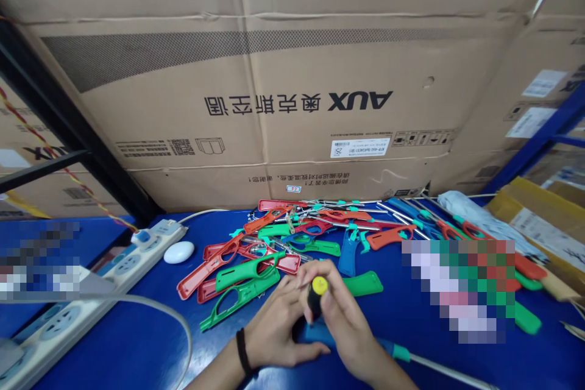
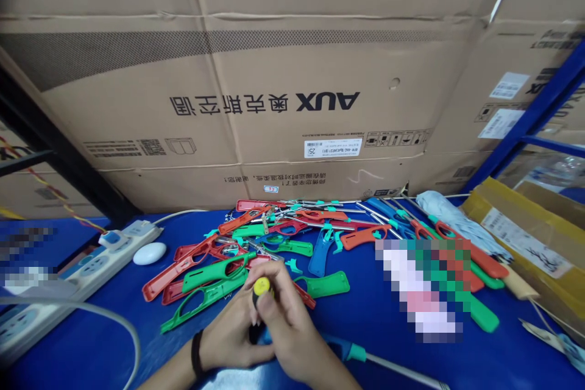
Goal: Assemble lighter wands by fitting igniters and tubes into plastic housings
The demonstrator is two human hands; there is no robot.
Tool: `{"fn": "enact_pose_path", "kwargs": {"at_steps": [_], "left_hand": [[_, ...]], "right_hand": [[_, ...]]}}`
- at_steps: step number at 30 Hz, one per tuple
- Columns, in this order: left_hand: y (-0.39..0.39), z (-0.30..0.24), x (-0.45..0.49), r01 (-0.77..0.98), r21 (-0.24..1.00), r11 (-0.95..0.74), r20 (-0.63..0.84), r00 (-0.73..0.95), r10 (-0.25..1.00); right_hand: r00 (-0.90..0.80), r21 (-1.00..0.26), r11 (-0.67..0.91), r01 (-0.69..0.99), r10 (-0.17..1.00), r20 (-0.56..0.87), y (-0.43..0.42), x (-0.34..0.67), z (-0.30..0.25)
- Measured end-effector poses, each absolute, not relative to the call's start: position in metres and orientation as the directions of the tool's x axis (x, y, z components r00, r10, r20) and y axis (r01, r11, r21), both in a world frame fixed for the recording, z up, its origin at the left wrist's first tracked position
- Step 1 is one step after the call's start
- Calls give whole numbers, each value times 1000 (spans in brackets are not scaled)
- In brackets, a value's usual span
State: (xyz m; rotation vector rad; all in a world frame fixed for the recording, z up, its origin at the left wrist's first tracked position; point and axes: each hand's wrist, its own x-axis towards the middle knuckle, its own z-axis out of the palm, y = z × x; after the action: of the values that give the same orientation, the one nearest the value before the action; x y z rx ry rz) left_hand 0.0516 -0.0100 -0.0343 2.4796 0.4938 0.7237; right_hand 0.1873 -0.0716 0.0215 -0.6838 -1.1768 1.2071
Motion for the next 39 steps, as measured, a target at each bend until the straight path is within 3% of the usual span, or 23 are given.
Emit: {"fn": "enact_pose_path", "kwargs": {"at_steps": [4,10,17,24,30,35,39], "left_hand": [[-9,-30,52,169,546,-820,407,803,436],[-9,-26,53,232,553,-800,348,808,475],[-9,-30,51,215,504,-837,406,796,449],[-8,-32,51,207,503,-840,414,795,443],[-8,-35,50,231,480,-846,409,794,449],[-8,-31,51,239,520,-820,380,795,473],[-8,-30,51,225,511,-829,392,798,458]], "right_hand": [[-78,-934,278,-226,950,302,-73,190,22],[-57,-884,341,-320,925,377,-75,187,24],[-90,-924,326,-201,933,349,-75,192,25],[-50,-892,357,-276,922,385,-73,190,21],[-110,-923,338,-181,926,361,-74,192,28],[-21,-869,374,-323,915,402,-73,182,28],[-34,-887,365,-284,920,390,-70,186,20]]}}
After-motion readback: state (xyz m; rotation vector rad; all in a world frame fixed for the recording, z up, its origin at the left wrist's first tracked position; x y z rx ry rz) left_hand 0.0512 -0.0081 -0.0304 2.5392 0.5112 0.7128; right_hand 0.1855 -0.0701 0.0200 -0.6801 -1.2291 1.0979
